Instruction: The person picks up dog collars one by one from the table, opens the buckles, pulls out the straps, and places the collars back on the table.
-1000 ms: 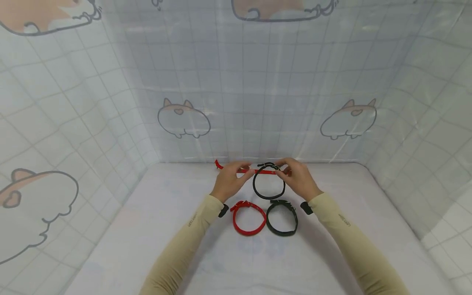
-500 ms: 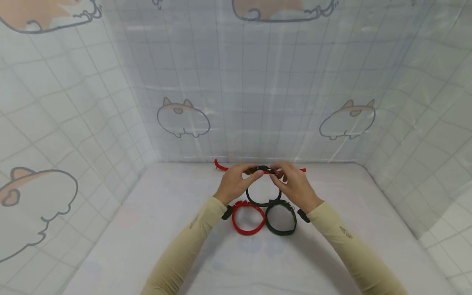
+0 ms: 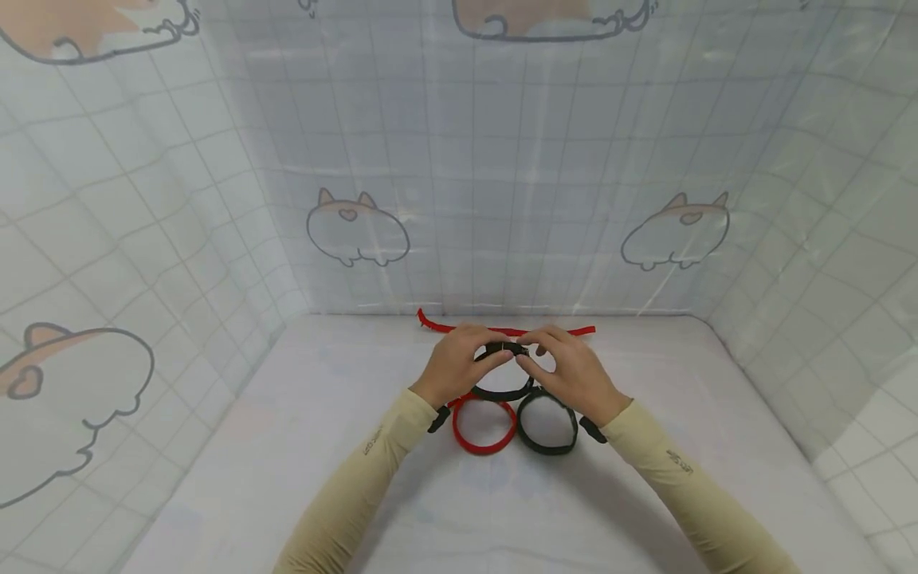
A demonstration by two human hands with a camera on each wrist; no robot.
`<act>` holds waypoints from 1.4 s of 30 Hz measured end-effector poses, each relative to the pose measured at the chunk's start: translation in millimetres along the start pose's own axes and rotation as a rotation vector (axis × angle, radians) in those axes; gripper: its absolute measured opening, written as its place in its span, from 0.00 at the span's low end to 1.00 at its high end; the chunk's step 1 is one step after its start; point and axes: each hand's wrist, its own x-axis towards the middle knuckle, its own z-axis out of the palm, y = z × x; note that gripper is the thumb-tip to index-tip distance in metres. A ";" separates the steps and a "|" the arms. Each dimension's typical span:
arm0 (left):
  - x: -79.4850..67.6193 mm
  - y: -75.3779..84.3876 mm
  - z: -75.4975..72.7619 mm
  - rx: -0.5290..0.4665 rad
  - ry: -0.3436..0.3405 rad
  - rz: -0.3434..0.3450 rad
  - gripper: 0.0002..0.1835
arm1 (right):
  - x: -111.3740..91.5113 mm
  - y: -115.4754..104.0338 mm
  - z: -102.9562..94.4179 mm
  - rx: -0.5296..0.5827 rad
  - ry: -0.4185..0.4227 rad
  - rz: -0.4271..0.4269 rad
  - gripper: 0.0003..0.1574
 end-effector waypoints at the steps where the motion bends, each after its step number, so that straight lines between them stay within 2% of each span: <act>1: -0.6 1.0 -0.1 0.018 0.000 0.025 0.16 | 0.1 -0.2 -0.7 0.009 -0.013 0.002 0.18; 4: -1.4 3.2 0.0 0.052 0.001 0.082 0.17 | 0.2 -1.4 -4.0 0.053 -0.046 0.030 0.15; 7: -2.0 4.2 0.8 0.060 0.001 0.102 0.17 | -1.2 -2.3 -6.1 0.111 -0.057 0.068 0.13; 16: -6.1 0.2 0.5 -0.017 0.008 0.064 0.17 | -8.2 -4.1 -3.5 0.288 -0.008 0.146 0.10; 20: -6.8 3.5 1.0 -0.011 -0.011 0.107 0.16 | -9.6 -4.3 -8.2 0.231 -0.082 0.153 0.10; 23: -7.4 7.8 1.7 0.026 -0.029 0.149 0.15 | -9.1 -3.9 -12.9 0.142 -0.151 0.123 0.11; 25: -8.0 9.2 1.8 0.044 -0.036 0.163 0.16 | -8.6 -3.8 -14.5 0.122 -0.168 0.098 0.11; 28: -8.9 8.5 1.2 0.042 -0.034 0.153 0.16 | -8.8 -4.6 -15.0 0.152 -0.147 0.089 0.10; 33: -9.0 7.0 -3.4 0.012 -0.023 0.122 0.17 | -11.3 -7.9 -14.4 0.232 -0.039 0.088 0.10; 36: -9.7 6.6 -6.3 0.003 -0.012 0.108 0.17 | -11.8 -9.4 -12.9 0.246 -0.004 0.101 0.11; 39: -10.8 6.9 -8.3 -0.006 0.006 0.108 0.18 | -11.2 -10.4 -12.1 0.251 -0.013 0.120 0.11; 42: -11.6 8.3 -8.5 -0.006 0.009 0.132 0.17 | -10.4 -12.2 -14.4 0.232 -0.067 0.132 0.10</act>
